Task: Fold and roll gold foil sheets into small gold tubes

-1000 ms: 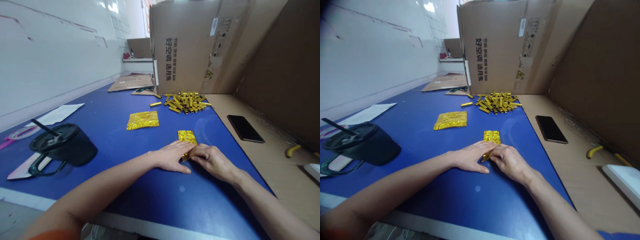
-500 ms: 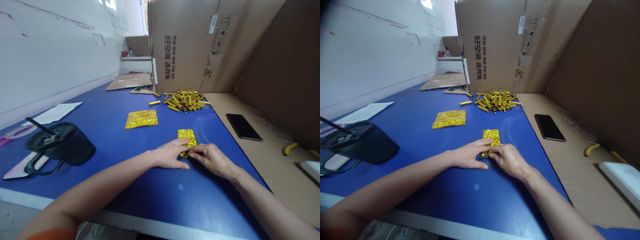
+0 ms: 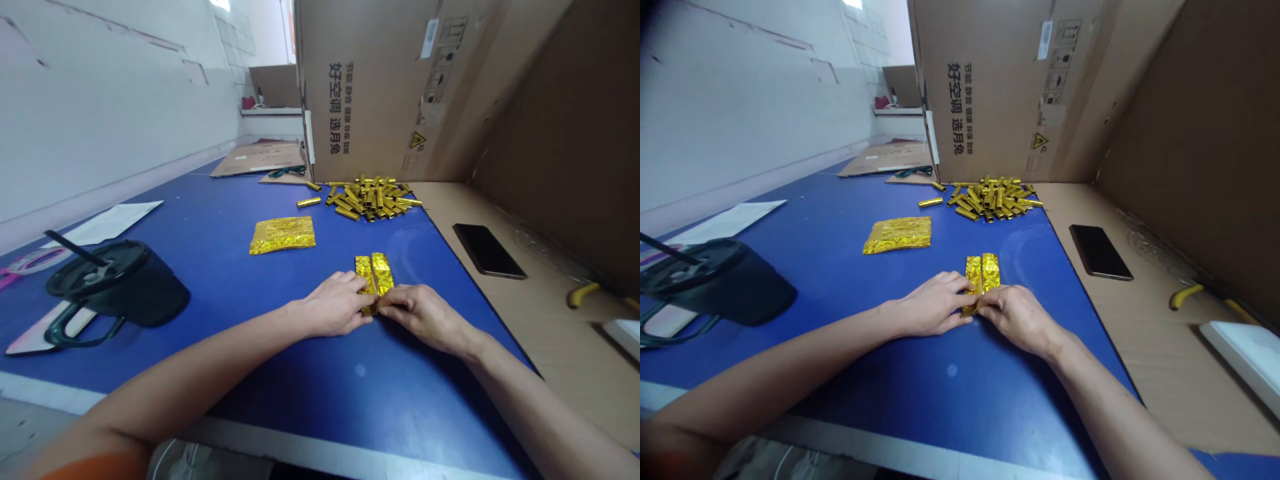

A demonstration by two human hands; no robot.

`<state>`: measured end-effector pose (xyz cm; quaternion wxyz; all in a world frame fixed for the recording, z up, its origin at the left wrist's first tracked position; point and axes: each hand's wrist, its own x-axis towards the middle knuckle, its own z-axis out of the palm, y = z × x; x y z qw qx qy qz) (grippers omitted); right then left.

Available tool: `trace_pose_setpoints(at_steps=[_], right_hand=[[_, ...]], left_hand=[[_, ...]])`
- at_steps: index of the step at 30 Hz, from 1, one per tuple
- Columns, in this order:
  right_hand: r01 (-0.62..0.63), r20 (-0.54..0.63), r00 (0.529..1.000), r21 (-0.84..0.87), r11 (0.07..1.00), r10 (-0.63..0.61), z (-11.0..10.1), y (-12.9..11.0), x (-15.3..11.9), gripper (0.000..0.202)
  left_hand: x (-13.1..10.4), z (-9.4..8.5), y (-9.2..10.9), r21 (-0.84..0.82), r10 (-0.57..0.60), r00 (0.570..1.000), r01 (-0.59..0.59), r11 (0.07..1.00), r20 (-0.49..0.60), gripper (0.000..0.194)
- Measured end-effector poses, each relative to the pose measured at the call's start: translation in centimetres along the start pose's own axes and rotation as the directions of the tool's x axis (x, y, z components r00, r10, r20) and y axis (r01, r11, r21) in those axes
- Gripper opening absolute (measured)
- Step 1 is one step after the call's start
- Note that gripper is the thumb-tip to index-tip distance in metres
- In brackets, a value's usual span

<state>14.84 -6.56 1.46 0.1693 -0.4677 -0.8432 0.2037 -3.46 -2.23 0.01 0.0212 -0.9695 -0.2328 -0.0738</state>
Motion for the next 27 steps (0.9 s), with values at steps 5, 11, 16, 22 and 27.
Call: trace_pose_setpoints(at_steps=[5,11,16,22,27], right_hand=[[0.016,-0.008,1.000,0.039,0.999,-0.016,0.0,-0.1,0.0,0.019],[-0.080,0.001,0.997,0.155,0.985,0.081,-0.2,0.3,-0.2,0.028],[-0.126,-0.200,0.973,-0.024,0.992,0.118,0.4,2.7,0.3,0.032],[-0.102,-0.037,0.995,-0.332,0.938,0.095,1.2,4.1,0.5,0.040],[-0.114,-0.029,0.993,-0.377,0.919,0.111,1.1,3.6,0.3,0.041]], left_hand=[[0.0,-0.3,0.2,0.028,-0.006,1.000,0.007,1.000,-0.016,0.034],[0.1,-0.5,0.4,0.026,-0.011,1.000,0.010,1.000,0.010,0.037],[0.1,-0.5,0.5,0.018,0.002,0.999,-0.003,1.000,0.039,0.039],[0.0,-0.5,0.4,-0.011,0.022,0.999,-0.021,1.000,0.041,0.042],[0.1,-0.5,0.4,-0.029,0.028,0.998,-0.026,0.999,0.054,0.044]])
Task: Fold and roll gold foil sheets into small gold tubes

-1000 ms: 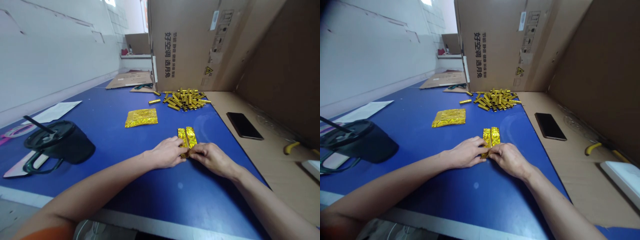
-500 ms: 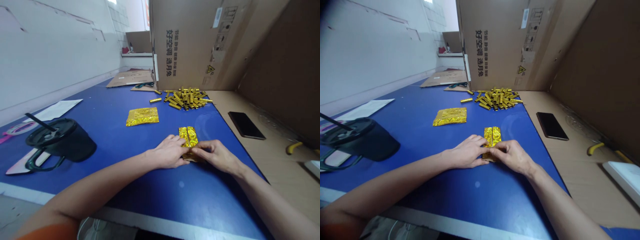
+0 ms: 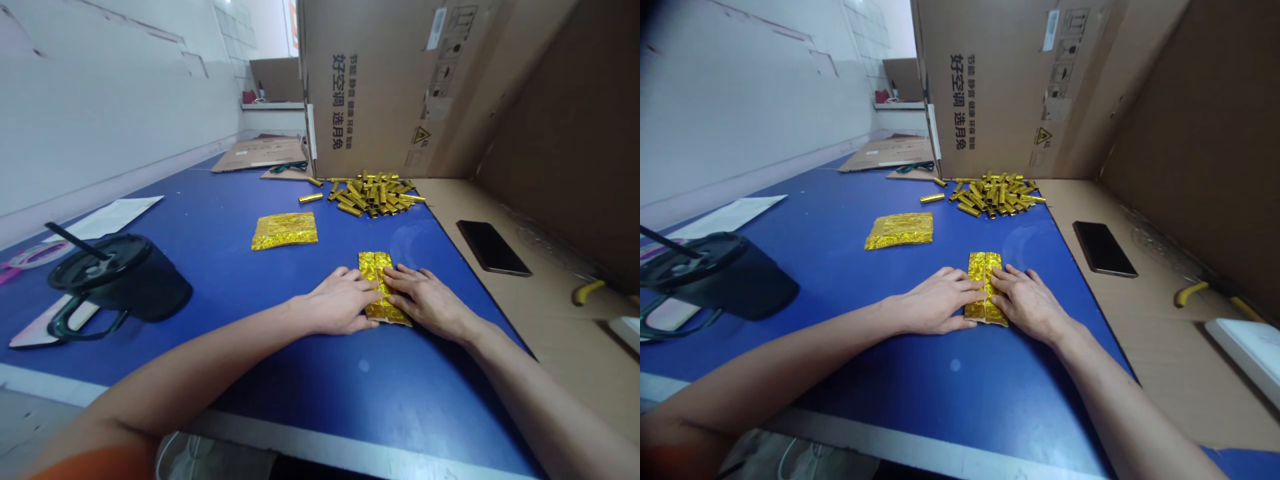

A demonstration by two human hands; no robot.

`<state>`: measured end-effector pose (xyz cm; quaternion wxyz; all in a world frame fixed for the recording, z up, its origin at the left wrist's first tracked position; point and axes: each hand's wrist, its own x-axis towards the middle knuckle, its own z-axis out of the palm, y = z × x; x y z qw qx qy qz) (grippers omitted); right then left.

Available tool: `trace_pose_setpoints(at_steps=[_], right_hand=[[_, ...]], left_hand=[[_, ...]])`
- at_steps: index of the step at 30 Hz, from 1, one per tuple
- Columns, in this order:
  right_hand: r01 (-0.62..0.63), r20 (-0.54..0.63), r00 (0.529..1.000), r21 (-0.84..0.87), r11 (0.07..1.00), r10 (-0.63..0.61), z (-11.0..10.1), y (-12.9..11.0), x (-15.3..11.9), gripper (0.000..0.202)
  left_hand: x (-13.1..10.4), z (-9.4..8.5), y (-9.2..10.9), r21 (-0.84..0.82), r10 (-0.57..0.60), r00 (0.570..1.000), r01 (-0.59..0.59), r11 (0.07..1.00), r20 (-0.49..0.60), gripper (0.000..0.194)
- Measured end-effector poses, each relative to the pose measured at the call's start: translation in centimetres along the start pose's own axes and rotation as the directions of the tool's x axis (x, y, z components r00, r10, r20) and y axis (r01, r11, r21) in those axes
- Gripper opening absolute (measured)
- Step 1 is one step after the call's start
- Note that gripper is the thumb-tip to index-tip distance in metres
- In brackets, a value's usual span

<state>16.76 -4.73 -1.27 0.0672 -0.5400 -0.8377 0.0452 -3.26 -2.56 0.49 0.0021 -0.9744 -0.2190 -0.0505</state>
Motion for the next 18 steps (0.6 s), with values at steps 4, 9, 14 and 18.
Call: trace_pose_setpoints(at_steps=[4,9,14,18], right_hand=[[0.005,0.014,1.000,0.005,1.000,-0.005,-0.2,-0.1,0.0,0.042],[0.004,0.030,1.000,0.029,1.000,-0.005,-0.2,-0.2,-0.1,0.047],[-0.006,0.076,0.997,0.100,0.995,-0.002,-0.6,-0.2,-0.2,0.062],[-0.016,0.173,0.984,0.258,0.966,-0.030,-1.8,0.4,-0.4,0.069]], left_hand=[[0.0,0.1,-0.1,-0.001,0.008,1.000,-0.008,1.000,0.007,0.041],[0.1,0.3,-0.2,0.013,0.025,1.000,-0.025,1.000,-0.005,0.039],[0.3,0.4,0.0,-0.012,-0.035,0.999,0.035,0.999,0.004,0.031],[0.2,0.3,-0.2,-0.111,-0.082,0.996,0.084,0.990,0.024,0.031]])
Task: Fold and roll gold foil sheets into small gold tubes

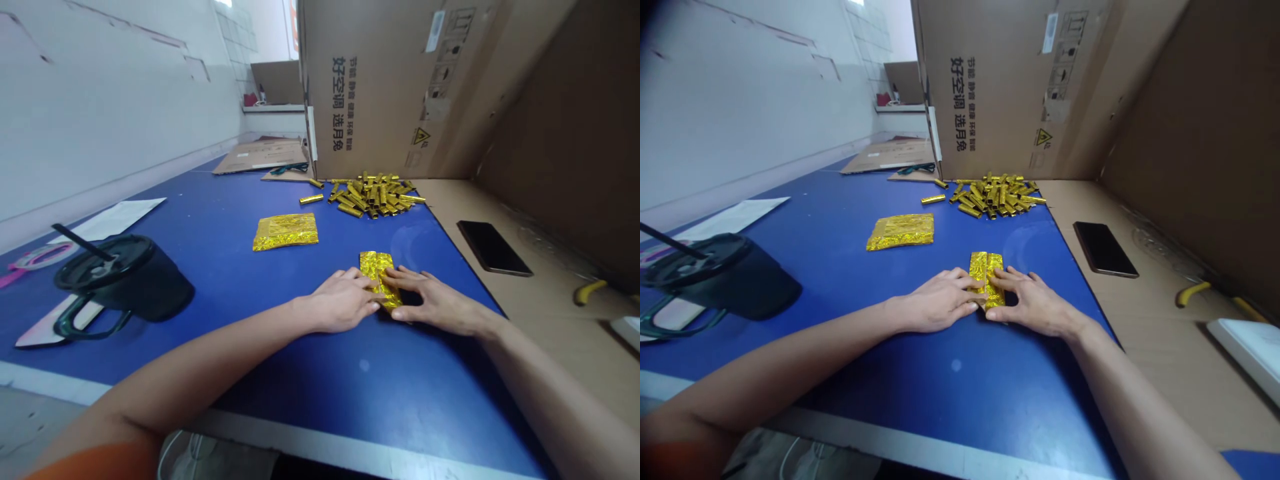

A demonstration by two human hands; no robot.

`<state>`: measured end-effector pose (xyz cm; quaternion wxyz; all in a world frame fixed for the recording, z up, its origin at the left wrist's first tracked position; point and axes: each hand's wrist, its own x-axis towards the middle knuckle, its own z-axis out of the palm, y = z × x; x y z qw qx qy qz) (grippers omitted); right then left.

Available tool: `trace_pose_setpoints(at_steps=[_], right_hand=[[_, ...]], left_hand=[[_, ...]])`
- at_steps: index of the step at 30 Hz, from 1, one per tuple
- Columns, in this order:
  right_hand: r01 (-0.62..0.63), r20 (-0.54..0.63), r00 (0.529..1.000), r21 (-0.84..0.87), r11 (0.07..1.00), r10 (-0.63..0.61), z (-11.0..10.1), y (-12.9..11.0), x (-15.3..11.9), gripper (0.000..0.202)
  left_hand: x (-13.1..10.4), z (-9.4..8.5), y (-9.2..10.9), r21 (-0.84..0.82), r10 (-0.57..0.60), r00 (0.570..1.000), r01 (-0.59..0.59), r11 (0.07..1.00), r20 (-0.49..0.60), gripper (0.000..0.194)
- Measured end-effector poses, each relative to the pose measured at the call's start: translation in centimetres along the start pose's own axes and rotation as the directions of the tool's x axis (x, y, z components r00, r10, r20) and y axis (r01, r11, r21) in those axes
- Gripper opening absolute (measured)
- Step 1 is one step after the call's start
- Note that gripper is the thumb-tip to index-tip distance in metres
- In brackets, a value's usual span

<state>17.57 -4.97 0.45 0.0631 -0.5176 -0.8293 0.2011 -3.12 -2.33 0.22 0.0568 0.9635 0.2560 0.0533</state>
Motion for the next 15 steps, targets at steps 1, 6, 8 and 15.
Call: trace_pose_setpoints(at_steps=[1,6,8,15], right_hand=[[0.014,0.015,1.000,0.049,0.999,-0.015,-0.4,0.1,-0.2,0.069],[0.061,-0.004,0.998,0.114,0.992,-0.061,-1.8,0.6,-0.9,0.051],[0.080,0.000,0.997,0.096,0.992,-0.081,-1.9,0.3,-0.9,0.037],[0.022,-0.061,0.998,0.255,0.967,-0.006,-1.0,-0.8,-0.4,0.022]], left_hand=[[0.0,0.0,-0.1,-0.026,-0.007,1.000,0.007,1.000,0.005,0.031],[-0.2,-0.2,-0.3,-0.121,-0.046,0.999,0.048,0.992,0.018,0.031],[-0.2,-0.3,-0.3,-0.134,-0.052,0.998,0.055,0.989,0.027,0.031],[-0.2,-0.1,-0.4,-0.105,-0.028,1.000,0.028,0.994,0.007,0.032]])
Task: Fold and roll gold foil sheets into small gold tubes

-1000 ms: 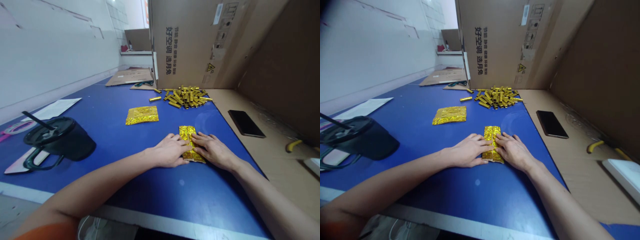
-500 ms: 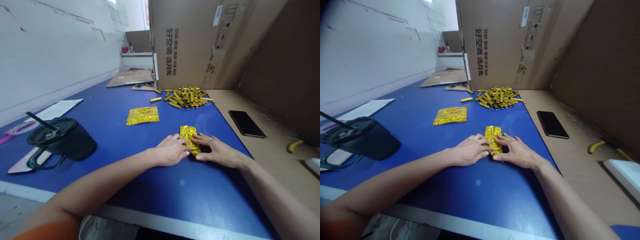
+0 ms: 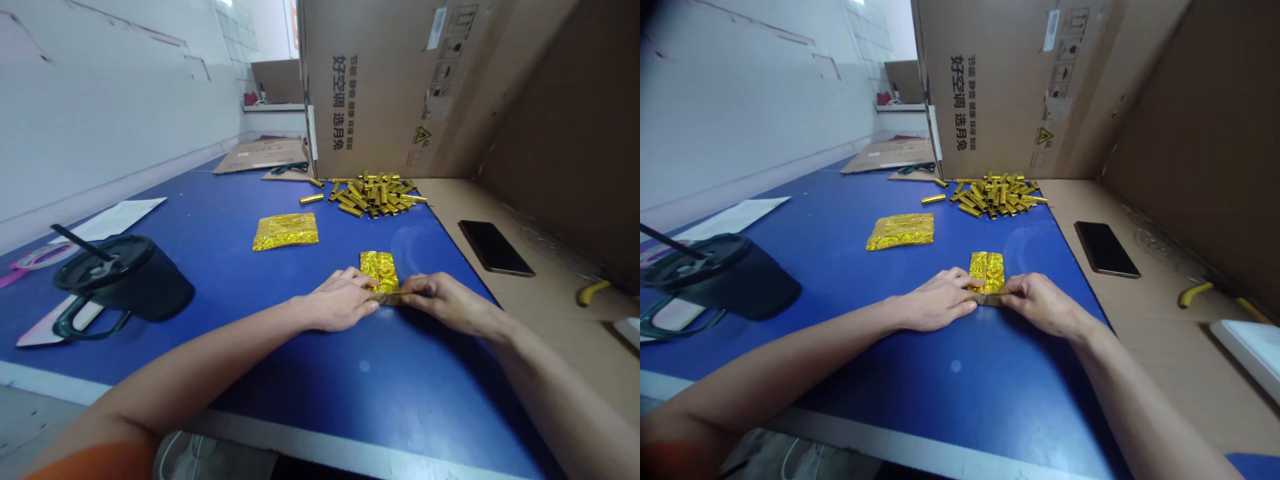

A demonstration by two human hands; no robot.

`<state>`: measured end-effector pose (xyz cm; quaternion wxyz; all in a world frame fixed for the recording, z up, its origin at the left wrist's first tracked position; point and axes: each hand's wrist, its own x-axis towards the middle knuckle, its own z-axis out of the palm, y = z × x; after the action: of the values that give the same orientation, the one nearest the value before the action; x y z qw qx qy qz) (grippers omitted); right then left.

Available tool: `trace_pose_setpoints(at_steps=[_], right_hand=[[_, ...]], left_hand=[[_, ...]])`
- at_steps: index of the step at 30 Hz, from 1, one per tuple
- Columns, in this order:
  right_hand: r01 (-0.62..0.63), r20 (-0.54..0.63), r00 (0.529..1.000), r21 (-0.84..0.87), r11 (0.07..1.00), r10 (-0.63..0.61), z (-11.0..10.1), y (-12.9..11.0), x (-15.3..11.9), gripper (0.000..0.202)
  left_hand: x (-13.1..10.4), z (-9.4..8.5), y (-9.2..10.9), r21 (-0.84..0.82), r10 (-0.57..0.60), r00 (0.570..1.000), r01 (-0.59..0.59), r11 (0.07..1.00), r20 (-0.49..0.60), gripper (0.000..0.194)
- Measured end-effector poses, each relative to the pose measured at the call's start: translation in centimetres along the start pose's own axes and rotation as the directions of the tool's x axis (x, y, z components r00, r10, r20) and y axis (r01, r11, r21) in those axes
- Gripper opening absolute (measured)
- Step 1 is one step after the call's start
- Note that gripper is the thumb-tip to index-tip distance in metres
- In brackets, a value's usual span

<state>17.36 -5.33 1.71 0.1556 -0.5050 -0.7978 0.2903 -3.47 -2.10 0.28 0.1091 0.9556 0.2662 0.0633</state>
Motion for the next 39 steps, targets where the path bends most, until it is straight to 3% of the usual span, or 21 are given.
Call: trace_pose_setpoints(at_steps=[3,5,8,12,18,21,28,33,39], right_hand=[[-0.091,-0.018,0.996,0.090,0.992,0.093,0.2,0.4,0.1,0.022],[-0.118,-0.025,0.992,0.144,0.983,0.122,0.2,0.7,0.1,0.022],[-0.122,-0.031,0.991,0.192,0.974,0.131,0.2,0.9,0.2,0.022],[-0.128,-0.050,0.989,0.214,0.968,0.141,0.4,0.8,0.3,0.020],[-0.148,-0.107,0.978,0.248,0.957,0.179,0.7,0.6,0.5,0.016],[-0.172,-0.123,0.971,0.233,0.957,0.205,0.9,0.7,0.6,0.016],[-0.239,-0.149,0.952,0.181,0.954,0.267,1.4,0.5,0.8,0.012],[-0.274,-0.172,0.939,0.142,0.951,0.297,1.6,0.6,0.9,0.011],[-0.286,-0.197,0.933,0.108,0.952,0.302,1.7,0.5,1.1,0.010]], left_hand=[[0.0,0.1,-0.1,0.002,0.027,0.999,-0.027,1.000,-0.017,0.032],[0.0,0.1,-0.1,-0.042,-0.025,0.998,0.023,0.999,-0.055,0.035],[0.0,0.3,-0.1,-0.113,-0.114,0.989,0.104,0.988,-0.089,0.032],[0.1,0.5,-0.2,-0.151,-0.120,0.989,0.106,0.983,-0.087,0.024],[0.5,0.8,-0.6,-0.197,-0.161,0.984,0.144,0.970,-0.075,0.037],[0.6,0.8,-0.9,-0.220,-0.182,0.981,0.164,0.962,-0.065,0.043],[1.0,0.6,-0.9,-0.238,-0.157,0.986,0.138,0.961,-0.062,0.028],[1.2,0.4,-0.6,-0.229,-0.221,0.973,0.201,0.952,-0.067,0.032],[1.3,0.5,-0.2,-0.172,-0.230,0.966,0.208,0.963,-0.117,0.016]])
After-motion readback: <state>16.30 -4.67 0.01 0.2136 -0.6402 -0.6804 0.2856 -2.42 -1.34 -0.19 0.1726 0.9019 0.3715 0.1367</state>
